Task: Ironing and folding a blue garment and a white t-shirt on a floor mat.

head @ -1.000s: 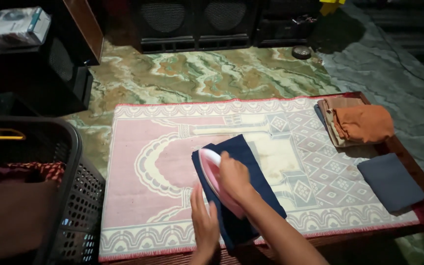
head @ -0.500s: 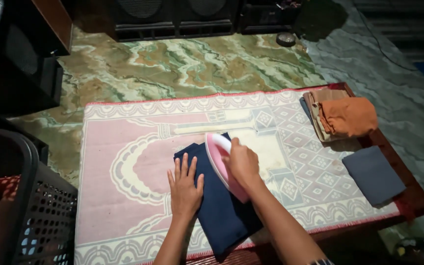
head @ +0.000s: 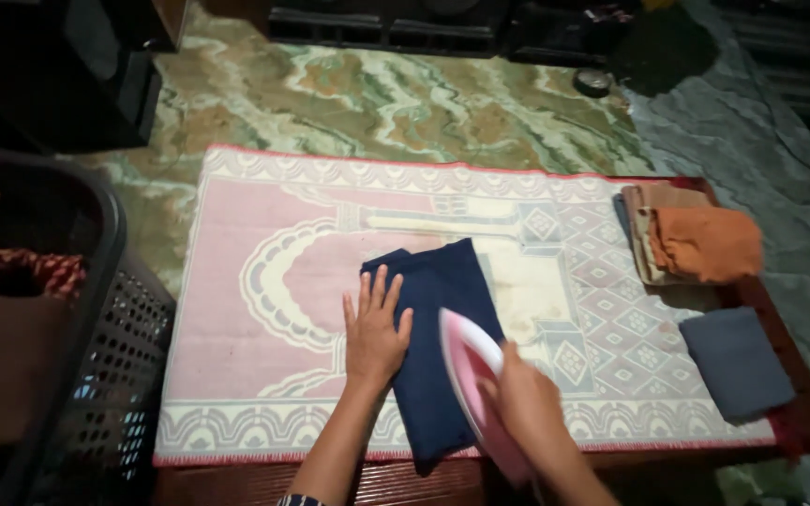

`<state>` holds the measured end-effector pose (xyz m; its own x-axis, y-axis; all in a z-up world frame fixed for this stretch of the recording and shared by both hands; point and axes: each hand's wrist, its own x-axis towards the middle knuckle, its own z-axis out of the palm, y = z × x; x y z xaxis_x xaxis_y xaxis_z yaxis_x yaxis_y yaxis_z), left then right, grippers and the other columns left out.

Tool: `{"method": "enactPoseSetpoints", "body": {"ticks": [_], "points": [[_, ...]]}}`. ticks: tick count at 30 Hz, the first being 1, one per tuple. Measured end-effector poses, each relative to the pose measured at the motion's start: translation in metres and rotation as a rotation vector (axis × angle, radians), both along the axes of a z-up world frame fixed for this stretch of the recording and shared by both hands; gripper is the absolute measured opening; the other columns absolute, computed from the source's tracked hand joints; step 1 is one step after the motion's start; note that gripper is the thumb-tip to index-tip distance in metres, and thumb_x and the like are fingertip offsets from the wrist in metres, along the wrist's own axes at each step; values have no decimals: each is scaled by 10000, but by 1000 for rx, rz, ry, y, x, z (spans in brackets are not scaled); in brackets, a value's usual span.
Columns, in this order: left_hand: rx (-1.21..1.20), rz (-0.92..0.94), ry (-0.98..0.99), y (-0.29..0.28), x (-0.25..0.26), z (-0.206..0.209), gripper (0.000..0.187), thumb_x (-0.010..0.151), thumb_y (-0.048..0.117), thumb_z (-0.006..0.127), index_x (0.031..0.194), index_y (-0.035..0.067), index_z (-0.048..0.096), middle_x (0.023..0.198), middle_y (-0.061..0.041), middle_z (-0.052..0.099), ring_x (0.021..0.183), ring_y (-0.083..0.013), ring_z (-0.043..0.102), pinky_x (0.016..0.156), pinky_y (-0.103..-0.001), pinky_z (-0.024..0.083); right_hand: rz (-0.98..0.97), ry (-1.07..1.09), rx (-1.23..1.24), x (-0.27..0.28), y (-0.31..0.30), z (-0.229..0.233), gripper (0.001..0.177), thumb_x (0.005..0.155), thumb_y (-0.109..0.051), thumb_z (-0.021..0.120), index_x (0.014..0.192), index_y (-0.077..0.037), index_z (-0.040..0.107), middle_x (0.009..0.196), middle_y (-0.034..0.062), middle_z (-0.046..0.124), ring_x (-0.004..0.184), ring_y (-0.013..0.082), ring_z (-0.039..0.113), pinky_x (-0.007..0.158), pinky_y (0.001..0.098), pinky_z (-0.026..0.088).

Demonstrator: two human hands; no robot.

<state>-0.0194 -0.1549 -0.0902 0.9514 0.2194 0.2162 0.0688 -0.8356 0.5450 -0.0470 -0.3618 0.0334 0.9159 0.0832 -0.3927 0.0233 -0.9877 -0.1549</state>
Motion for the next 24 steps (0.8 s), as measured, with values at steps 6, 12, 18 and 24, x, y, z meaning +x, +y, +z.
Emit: {"method": "enactPoseSetpoints", "body": {"ticks": [6, 12, 18, 24], "points": [[31, -5, -1, 0, 1, 1, 610, 970, 388, 554, 1552, 224, 466, 1688, -58, 323, 1558, -311, 259, 1211, -638, 170, -115, -2, -61, -5, 4, 17, 444, 974, -419, 629, 1212, -70, 491, 991, 307, 759, 1031, 489, 741, 927, 581, 587], [31, 2, -10, 3, 4, 0, 605, 972, 395, 552, 1549, 232, 471, 1690, -53, 319, 1560, -307, 250, 1214, -634, 173, -75, -207, 29, 104, 6, -28, 473, 919, -373, 744, 1155, -33, 516, 987, 348, 728, 1006, 520, 729, 848, 604, 582], [7, 4, -28, 2, 3, -5, 596, 975, 393, 553, 1544, 231, 476, 1694, -55, 312, 1560, -310, 252, 1220, -623, 172, -70, -153, 94, 78, -3, -15, 561, 885, -397, 788, 1147, 51, 574, 1072, 401, 695, 1092, 564, 684, 882, 651, 555], [-42, 15, -128, 1, 3, -6, 601, 937, 334, 584, 1517, 199, 505, 1666, -49, 341, 1552, -311, 253, 1212, -613, 166, -73, -73, -37, -27, -8, -34, 486, 900, -517, 675, 1152, -147, 485, 974, 235, 745, 941, 499, 708, 826, 585, 532]]}}
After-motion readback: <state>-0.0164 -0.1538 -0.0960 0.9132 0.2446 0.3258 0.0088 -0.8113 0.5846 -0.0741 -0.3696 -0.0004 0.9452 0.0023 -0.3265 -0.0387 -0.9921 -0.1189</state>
